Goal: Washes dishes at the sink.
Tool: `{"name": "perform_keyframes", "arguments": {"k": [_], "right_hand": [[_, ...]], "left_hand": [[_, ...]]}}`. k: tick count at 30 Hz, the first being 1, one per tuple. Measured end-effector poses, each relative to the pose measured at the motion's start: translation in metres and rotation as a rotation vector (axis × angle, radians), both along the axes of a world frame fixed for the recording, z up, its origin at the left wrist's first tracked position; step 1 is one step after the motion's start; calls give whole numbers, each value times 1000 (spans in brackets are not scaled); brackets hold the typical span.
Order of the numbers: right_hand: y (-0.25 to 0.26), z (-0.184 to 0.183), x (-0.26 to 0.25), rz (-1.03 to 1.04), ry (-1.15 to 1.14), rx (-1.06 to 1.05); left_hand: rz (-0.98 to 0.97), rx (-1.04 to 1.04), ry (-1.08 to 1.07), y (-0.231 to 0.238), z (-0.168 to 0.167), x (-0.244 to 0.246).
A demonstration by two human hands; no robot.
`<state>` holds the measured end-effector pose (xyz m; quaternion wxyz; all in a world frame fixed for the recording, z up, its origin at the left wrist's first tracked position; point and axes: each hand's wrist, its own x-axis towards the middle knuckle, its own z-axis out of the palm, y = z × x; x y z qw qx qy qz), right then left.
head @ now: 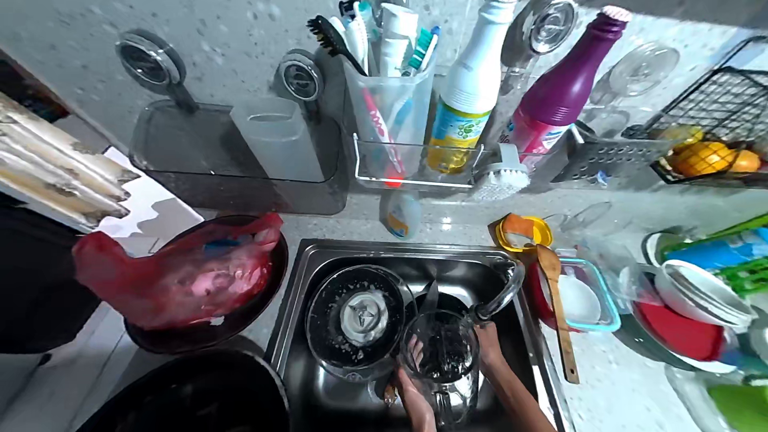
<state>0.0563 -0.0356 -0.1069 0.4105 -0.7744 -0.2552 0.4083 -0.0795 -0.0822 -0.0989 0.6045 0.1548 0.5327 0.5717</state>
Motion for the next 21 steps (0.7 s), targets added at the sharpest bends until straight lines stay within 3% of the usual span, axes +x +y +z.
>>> {"name": "perform_keyframes", "arguments": {"k": [3,6,10,12,16,21], "right_hand": [[-26,-3,5,-42,39,57],[-46,-18,11,-145,-14,181],[-56,-31,24,-262,55,348],[-58,-35,29,-266,75,417],[-66,-49,41,-122,28,444],[-77,-37,71,285,-80,291]], "left_hand": [[-80,-173,24,-10,-4,-7],[-245,-388,57,-13,15,-14],[-550,-452,-64,-8,38,-7],[-557,-445,-100,8,40,4],[-518,-390,-77,34,34,13],[-544,-280,-44,34,23,11]]}}
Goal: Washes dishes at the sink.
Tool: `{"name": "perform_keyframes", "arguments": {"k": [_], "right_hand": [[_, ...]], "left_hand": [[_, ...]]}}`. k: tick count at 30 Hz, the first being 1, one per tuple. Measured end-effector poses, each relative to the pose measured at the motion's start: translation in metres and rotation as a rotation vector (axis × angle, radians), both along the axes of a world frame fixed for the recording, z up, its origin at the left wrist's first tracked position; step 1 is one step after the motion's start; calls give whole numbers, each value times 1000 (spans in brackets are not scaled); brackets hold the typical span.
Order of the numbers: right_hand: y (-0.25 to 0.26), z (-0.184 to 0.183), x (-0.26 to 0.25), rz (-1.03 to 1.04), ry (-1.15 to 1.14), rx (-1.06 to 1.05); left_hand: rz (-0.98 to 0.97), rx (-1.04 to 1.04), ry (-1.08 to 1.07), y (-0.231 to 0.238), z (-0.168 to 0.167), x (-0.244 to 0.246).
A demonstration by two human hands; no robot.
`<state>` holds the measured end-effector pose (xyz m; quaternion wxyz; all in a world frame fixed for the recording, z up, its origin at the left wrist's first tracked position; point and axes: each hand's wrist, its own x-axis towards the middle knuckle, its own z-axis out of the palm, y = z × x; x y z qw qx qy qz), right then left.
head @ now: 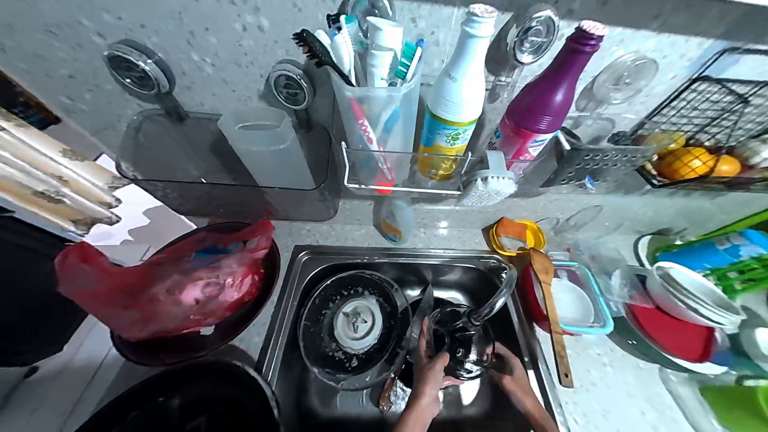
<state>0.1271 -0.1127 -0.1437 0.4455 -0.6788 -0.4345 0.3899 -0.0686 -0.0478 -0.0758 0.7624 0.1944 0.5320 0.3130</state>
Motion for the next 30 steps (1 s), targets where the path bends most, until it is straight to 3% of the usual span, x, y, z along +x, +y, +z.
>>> {"name": "perform_keyframes", "arguments": {"k": [3,5,8,11,15,18,22,25,30], "right_hand": [[9,31,0,-69,-127,127],[19,57,-14,-91,-94,130],[47,77,-41,126,119,-223],[90,58,-59,89,309,-569],[107,24,-58,-76,489,-664],[105,15,-60,-231,663,-632],[114,39,-84,-596,976,-539],[115,63,-88,-615,1103,-403],[96,93,-70,-557,989,-384]], "left_hand": [[5,-11,19,2,-3,1],[6,-13,20,0,-6,3],[-5,-34,7,-3,-8,9],[-4,-81,3,-3,-6,16],[4,-93,-4,-3,-7,17],[-12,-80,-24,-8,-10,15],[-9,-58,-31,-16,-18,16],[16,-58,-19,-19,-23,18],[5,-14,-91,-26,-32,9]]}}
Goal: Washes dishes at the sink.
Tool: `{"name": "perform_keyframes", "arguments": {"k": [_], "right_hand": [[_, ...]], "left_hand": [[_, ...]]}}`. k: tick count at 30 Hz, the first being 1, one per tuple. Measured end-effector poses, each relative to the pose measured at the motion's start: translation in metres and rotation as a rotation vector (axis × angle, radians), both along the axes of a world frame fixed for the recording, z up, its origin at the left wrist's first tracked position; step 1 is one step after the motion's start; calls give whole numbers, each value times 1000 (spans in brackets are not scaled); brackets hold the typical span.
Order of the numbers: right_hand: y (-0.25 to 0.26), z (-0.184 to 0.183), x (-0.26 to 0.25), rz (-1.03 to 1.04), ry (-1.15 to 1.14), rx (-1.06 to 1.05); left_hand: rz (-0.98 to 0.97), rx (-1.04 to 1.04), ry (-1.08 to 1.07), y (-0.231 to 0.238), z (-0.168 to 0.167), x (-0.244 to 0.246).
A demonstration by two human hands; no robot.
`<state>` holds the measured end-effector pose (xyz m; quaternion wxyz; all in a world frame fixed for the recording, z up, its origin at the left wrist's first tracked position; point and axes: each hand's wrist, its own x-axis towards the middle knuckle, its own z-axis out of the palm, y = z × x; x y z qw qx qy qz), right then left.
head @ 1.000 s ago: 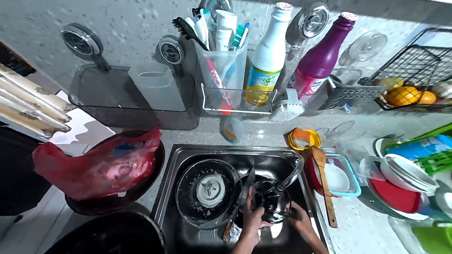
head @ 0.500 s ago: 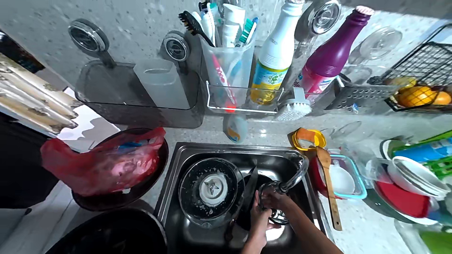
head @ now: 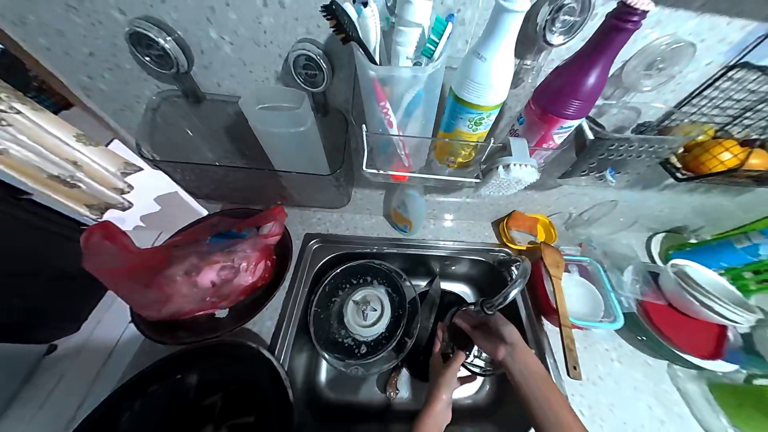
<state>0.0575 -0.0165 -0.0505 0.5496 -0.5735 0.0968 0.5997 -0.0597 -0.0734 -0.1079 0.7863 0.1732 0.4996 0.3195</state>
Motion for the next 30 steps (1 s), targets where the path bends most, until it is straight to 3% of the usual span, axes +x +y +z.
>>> {"name": "perform_keyframes", "arguments": {"k": [5,8,11,14,17,20,24,30], "right_hand": [[-19,-1,16,-17,-135,60],[-18,2,19,231,-159,105],[-13,4,17,255,-278,106],[-13,10,18,476,-257,109],[-11,8,21,480,-310,96],[-12,14,25,716,-253,110],[-10,8,23,538,-316,142],[-9,-2,17,513,-253,238]], "left_hand": [[-8,29,1,-3,-9,-4],[-12,56,8,-4,-12,-5],[-38,95,17,-5,-20,-9],[-40,120,30,-5,-23,-11],[-50,132,39,-6,-21,-12],[-31,131,46,-7,-22,-12],[1,118,42,-10,-19,-10],[116,75,29,-17,-14,2]]}}
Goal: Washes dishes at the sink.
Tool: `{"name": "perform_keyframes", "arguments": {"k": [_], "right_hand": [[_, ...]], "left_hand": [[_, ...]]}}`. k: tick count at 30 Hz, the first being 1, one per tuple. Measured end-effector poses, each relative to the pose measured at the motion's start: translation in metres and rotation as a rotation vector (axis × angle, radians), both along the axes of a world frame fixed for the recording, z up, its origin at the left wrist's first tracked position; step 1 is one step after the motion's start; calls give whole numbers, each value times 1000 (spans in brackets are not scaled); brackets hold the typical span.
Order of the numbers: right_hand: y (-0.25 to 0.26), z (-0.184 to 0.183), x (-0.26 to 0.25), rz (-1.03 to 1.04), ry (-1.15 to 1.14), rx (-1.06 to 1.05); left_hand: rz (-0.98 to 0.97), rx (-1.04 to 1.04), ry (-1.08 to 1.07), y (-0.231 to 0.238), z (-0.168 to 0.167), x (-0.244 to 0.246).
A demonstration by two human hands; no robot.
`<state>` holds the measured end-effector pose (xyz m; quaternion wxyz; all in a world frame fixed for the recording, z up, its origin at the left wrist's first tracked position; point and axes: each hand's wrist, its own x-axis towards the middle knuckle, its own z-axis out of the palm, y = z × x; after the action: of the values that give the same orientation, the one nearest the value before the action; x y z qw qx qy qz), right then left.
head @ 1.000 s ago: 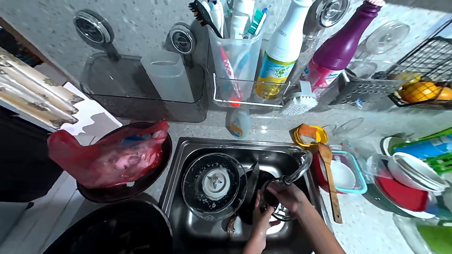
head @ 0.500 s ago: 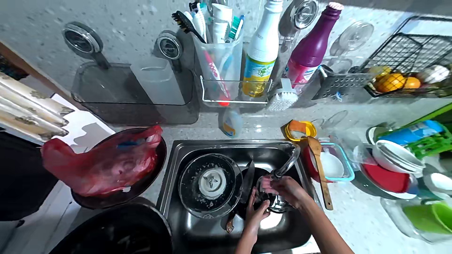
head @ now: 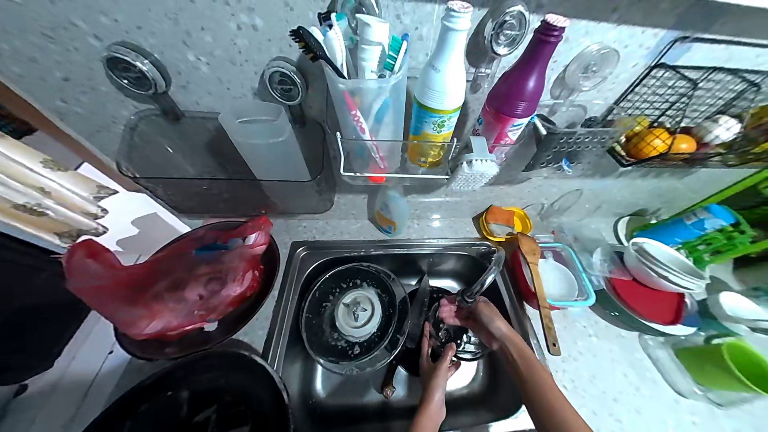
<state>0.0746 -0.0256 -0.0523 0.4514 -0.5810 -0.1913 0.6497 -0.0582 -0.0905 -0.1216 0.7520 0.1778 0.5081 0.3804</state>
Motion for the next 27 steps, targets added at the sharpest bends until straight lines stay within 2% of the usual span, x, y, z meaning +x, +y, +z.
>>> {"name": "perform_keyframes", "arguments": {"k": [2,4,5,7,11,13,16,18,20,21,22,24,26,27], "right_hand": [[1,-4,-2,19,-67,-14],[5,-16,-1,28,-336,-41],[8,-25,1,99,-489,-58],[16,-43,6,367,-723,-94],[40,-61,-4,1020,-946,-236],[50,-81,-7,1198,-1047,-208],[56,-80,-12,1158,-1102,-257],[62,-82,-10,1198,-1113,-220],[70,-94,3,1238,-1030,-136],[67,-82,1,1189,-978,-173],[61,-68,-4,1048,-920,-249],[36,-35,-15,572,-693,-312],[16,-41,-24,163,-402,-307],[12,-57,-29,31,-284,-309]], "left_hand": [[49,-13,-7,-2,2,5],[104,-29,-13,-5,2,11],[133,-32,-15,-7,1,14],[181,-33,-30,-11,1,19],[227,-12,-47,-15,-1,26],[263,-39,-60,-14,2,30],[255,-67,-61,-12,9,29],[243,-59,-73,-12,7,27],[225,-50,-87,-11,6,24],[221,-55,-84,-11,7,23],[219,-64,-82,-11,7,22],[211,-60,-67,-12,10,22],[176,-43,-12,-14,15,24],[151,-49,41,-13,20,24]]}}
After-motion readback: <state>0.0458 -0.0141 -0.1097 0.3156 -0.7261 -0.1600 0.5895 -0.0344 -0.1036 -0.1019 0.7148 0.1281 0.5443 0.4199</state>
